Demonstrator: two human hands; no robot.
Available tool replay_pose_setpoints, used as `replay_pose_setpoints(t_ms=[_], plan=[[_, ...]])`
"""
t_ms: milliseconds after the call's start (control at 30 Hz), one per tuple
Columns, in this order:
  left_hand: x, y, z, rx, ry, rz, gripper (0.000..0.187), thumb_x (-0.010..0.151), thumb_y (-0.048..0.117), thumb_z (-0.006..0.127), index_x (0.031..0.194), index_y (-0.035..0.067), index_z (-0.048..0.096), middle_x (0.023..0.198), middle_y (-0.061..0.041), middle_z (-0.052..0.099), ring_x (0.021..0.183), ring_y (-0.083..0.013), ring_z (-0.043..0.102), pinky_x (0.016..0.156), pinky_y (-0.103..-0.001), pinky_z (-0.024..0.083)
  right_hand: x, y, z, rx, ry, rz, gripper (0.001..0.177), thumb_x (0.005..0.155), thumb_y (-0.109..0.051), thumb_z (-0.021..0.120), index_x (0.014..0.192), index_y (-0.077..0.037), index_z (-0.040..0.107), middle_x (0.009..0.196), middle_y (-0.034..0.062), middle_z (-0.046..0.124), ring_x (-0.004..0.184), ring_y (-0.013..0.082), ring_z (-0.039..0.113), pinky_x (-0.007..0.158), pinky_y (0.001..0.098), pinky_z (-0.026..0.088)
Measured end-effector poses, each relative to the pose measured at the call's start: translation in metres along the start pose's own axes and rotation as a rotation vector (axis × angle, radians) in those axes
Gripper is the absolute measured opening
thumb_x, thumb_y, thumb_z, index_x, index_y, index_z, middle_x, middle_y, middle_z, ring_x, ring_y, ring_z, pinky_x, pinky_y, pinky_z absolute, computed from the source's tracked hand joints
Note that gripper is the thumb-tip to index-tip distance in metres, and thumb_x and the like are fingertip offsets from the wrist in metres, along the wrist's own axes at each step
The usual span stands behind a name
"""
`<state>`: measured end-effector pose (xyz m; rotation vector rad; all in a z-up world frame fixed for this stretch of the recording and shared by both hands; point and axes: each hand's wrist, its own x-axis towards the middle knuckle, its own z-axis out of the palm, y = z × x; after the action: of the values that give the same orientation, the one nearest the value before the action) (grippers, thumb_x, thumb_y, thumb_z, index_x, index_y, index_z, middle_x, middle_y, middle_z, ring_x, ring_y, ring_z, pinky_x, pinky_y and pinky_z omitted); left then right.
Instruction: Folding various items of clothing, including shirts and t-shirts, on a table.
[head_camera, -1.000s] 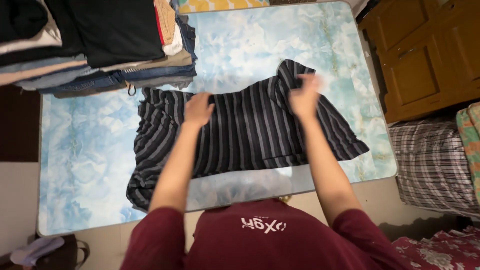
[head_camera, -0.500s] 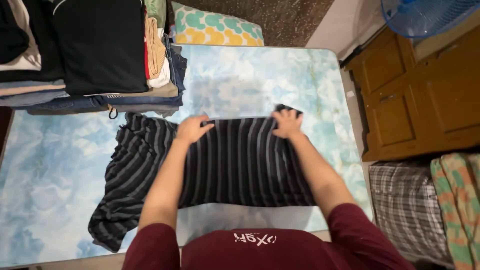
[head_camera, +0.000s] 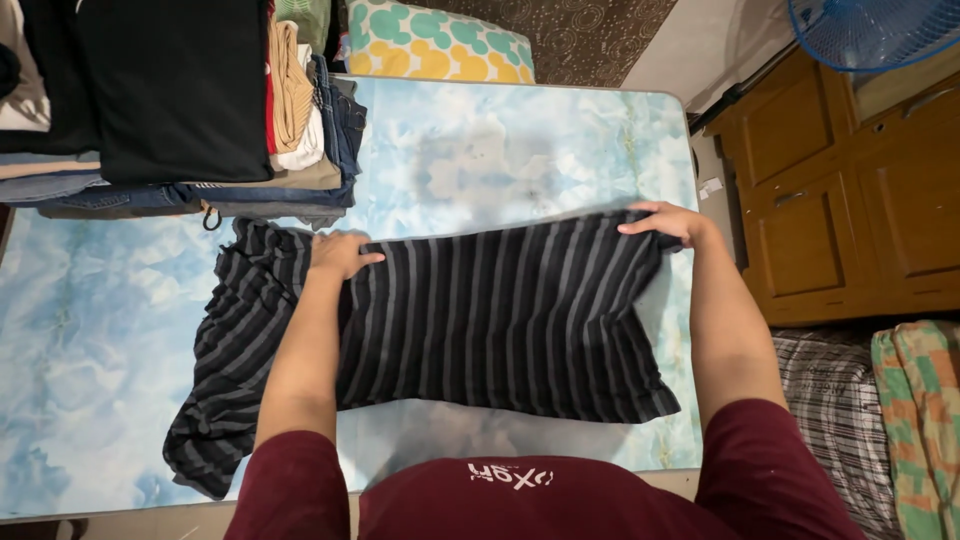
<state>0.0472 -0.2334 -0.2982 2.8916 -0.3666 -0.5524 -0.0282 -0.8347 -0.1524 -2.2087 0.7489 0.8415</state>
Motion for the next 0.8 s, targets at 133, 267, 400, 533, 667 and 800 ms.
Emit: replay_pose_setpoints(t_ms=[133,267,400,533,667,800], plan=[[-0.002,-0.001,0.008,0.023,0.1,-0.062,0.056,0.081,0.068,0.07,0.118,0.025,0.074,0.12,-0.01,0.071,0.124,-0.0319,0.055,0.102,-0.051,0.035,0.107,0.069,0.017,-0.02,0.123,-0.066,0.102,0.065,-0.05,0.095,0.148,-0.005,0.057,0.155,0.0222,0.054,0.14,0.0365,0.053,0.109,0.045,0.043],[0.0,0.005,0.018,0.111,0.321,-0.139,0.046,0.088,0.05,0.073,0.123,0.021,0.07,0.13,-0.007,0.065,0.129,-0.0312,0.05,0.106,-0.054,0.034,0.098,0.051,0.07,-0.213,0.574,-0.079,0.067,0.082,-0.028,0.078,0.142,-0.007,0.058,0.151,0.0243,0.055,0.137,0.0411,0.057,0.117,0.0474,0.047],[-0.011,0.033,0.027,0.24,0.638,-0.151,0.064,0.088,0.018,0.074,0.149,0.022,0.057,0.143,-0.005,0.052,0.14,-0.0275,0.043,0.128,-0.055,0.025,0.051,0.011,0.125,-0.268,1.118,-0.353,0.082,0.078,0.002,0.068,0.154,-0.005,0.039,0.155,0.0294,0.036,0.147,0.0474,0.031,0.115,0.0735,0.012],[-0.073,0.113,0.024,0.092,0.597,0.071,0.067,0.083,0.025,0.072,0.146,0.015,0.052,0.152,-0.01,0.046,0.15,-0.0333,0.034,0.124,-0.061,0.017,-0.018,-0.023,0.21,-0.17,1.064,-0.585,0.067,0.094,-0.016,0.068,0.153,0.001,0.04,0.156,0.03,0.035,0.149,0.0457,0.03,0.119,0.0759,0.008],[-0.11,0.132,0.059,-0.068,0.547,0.268,0.061,0.095,0.043,0.061,0.151,0.022,0.047,0.162,-0.01,0.034,0.15,-0.0328,0.027,0.118,-0.066,0.013,-0.012,0.015,0.271,-0.283,0.881,-0.737,0.069,0.101,-0.045,0.057,0.157,-0.009,0.04,0.162,0.03,0.028,0.149,0.0498,0.025,0.115,0.0748,0.011],[-0.131,0.109,0.062,-0.152,0.536,0.242,0.057,0.097,0.039,0.059,0.151,0.021,0.052,0.161,-0.011,0.039,0.149,-0.0319,0.032,0.12,-0.06,0.017,-0.008,0.072,0.244,-0.387,0.951,-0.32,0.066,0.103,-0.059,0.042,0.161,-0.027,0.036,0.169,0.018,0.026,0.156,0.0418,0.02,0.113,0.0809,0.008]])
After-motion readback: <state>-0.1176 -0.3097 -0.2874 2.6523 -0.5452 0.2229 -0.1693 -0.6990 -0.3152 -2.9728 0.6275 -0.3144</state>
